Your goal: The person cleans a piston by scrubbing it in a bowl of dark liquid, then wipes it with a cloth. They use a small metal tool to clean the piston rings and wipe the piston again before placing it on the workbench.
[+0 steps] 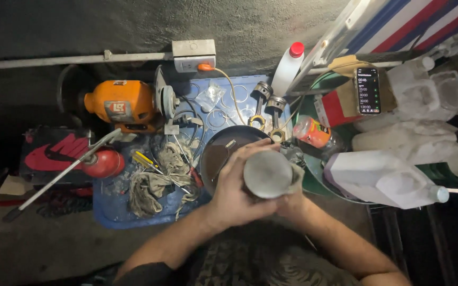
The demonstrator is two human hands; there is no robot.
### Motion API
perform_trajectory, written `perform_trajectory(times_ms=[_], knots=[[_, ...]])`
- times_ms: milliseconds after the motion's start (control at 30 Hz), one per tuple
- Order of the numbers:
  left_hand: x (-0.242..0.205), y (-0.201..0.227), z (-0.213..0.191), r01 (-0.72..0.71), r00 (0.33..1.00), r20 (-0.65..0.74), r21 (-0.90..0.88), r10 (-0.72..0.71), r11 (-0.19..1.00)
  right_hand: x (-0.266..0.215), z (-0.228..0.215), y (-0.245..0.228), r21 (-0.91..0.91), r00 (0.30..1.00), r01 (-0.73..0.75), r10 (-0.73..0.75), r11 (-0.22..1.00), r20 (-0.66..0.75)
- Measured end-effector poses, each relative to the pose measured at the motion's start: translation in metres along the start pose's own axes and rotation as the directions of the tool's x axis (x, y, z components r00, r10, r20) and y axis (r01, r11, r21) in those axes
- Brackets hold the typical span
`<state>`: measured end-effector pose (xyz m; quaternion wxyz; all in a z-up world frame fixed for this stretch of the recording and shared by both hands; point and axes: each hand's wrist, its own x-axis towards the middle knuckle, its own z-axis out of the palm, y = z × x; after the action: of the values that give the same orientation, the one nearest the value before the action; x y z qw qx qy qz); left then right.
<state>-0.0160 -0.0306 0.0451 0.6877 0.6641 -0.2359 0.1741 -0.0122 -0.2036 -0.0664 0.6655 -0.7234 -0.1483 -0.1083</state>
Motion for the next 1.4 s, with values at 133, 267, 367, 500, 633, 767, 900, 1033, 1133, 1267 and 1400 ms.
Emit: perform_trajectory(times_ms=[133, 267, 367, 500, 633, 767, 900, 1033, 1133, 1267, 1400], knots=[[-0.006, -0.028, -0.005, -0.064, 0.998, -0.015, 0.051, 0.065, 0.997, -0.005, -0.028, 0.037, -0.027, 0.983, 0.139, -0.135, 0.990, 0.129], [-0.006, -0.029, -0.015, -0.079, 0.997, -0.001, 0.108, 0.080, 0.991, -0.025, -0.060, 0.078, -0.304, 0.927, 0.353, -0.286, 0.885, 0.242], [-0.009, -0.035, -0.023, -0.063, 0.998, 0.014, 0.115, 0.061, 0.991, -0.056, -0.102, 0.113, -0.797, 0.864, 0.461, -0.401, 0.390, 0.304], [-0.023, -0.055, -0.023, 0.017, 0.999, 0.029, 0.135, -0.021, 0.991, -0.098, -0.109, 0.158, -0.454, 0.901, 0.429, -0.407, 0.781, 0.151], [-0.054, -0.093, -0.023, 0.085, 0.989, 0.104, 0.199, -0.107, 0.976, 0.039, 0.002, -0.079, -0.441, 0.727, 0.681, -0.462, 0.585, 0.508], [-0.056, -0.088, -0.019, 0.075, 0.961, 0.238, 0.276, -0.144, 0.958, 0.062, 0.010, -0.113, -0.368, 0.808, 0.537, -0.338, 0.759, 0.482], [-0.044, -0.069, -0.020, -0.145, 0.919, 0.389, 0.491, -0.067, 0.859, 0.051, -0.014, -0.059, -0.076, 0.873, 0.223, -0.164, 0.972, 0.459], [-0.048, -0.062, -0.024, -0.190, 0.889, 0.454, 0.483, -0.059, 0.854, 0.055, -0.027, -0.047, -0.015, 0.927, 0.046, -0.037, 0.999, 0.374], [-0.034, -0.038, -0.027, 0.048, 0.934, 0.337, 0.213, -0.119, 0.976, 0.061, -0.038, -0.055, -0.173, 0.971, 0.083, -0.040, 0.981, 0.237], [-0.039, -0.053, -0.025, 0.200, 0.980, 0.052, -0.259, -0.193, 0.945, 0.054, -0.022, -0.069, 0.017, 0.940, -0.301, 0.294, 0.954, 0.173], [-0.011, -0.053, -0.029, 0.181, 0.981, 0.057, -0.624, -0.187, 0.760, 0.036, 0.016, -0.099, 0.032, 0.557, -0.828, 0.813, 0.560, 0.171]])
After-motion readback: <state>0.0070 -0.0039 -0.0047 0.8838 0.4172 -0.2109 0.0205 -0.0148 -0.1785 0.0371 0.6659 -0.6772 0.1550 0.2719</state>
